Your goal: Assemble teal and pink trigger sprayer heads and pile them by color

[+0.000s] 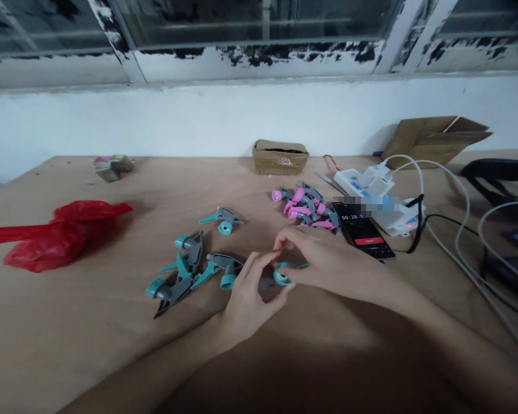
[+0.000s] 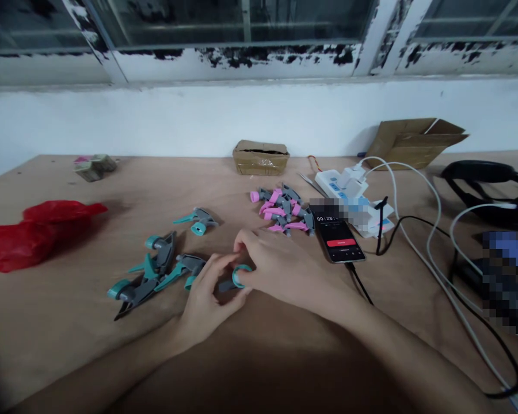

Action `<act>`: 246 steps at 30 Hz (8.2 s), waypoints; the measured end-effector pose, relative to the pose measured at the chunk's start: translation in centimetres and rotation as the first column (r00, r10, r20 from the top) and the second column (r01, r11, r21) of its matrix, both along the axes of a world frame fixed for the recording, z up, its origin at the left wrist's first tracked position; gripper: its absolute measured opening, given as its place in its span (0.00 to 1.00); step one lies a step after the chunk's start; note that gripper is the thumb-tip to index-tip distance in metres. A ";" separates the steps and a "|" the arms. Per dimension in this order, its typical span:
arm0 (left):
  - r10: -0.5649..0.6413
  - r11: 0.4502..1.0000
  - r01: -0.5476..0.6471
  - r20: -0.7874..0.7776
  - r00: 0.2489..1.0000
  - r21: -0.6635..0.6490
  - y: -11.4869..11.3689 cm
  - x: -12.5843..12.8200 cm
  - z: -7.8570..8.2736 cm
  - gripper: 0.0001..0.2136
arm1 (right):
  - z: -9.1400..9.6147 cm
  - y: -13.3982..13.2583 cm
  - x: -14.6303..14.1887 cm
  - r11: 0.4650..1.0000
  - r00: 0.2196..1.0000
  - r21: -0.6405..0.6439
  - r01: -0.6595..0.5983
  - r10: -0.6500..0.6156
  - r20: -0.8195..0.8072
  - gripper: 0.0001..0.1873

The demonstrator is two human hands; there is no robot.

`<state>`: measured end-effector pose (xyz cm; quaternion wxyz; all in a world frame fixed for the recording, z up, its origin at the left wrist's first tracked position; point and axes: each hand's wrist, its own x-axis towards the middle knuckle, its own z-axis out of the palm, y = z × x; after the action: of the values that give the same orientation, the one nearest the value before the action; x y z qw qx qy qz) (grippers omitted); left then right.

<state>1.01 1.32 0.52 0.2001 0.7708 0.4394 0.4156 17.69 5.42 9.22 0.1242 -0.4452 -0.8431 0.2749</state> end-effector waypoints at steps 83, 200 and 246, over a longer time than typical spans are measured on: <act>0.131 0.831 0.016 0.224 0.966 -0.556 -5.2 -8.8 3.7 0.11 | -9.2 -4.3 0.2 0.923 0.982 0.333 -0.191 0.179 0.067 0.30; -0.293 0.949 0.285 -0.044 0.955 -0.133 -0.1 -0.4 1.6 0.07 | -10.6 -5.0 0.6 0.800 0.889 0.513 0.311 -0.053 -0.455 0.02; -0.022 0.968 -0.019 -0.163 0.986 -0.249 -0.1 0.0 2.3 0.06 | -11.3 -4.4 -0.3 0.732 0.959 0.636 0.245 -0.087 -0.269 0.07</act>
<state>0.99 1.20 2.84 0.2589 0.7715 0.5026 0.2918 17.43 1.03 -2.05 0.3913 -0.4124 -0.8226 -0.0069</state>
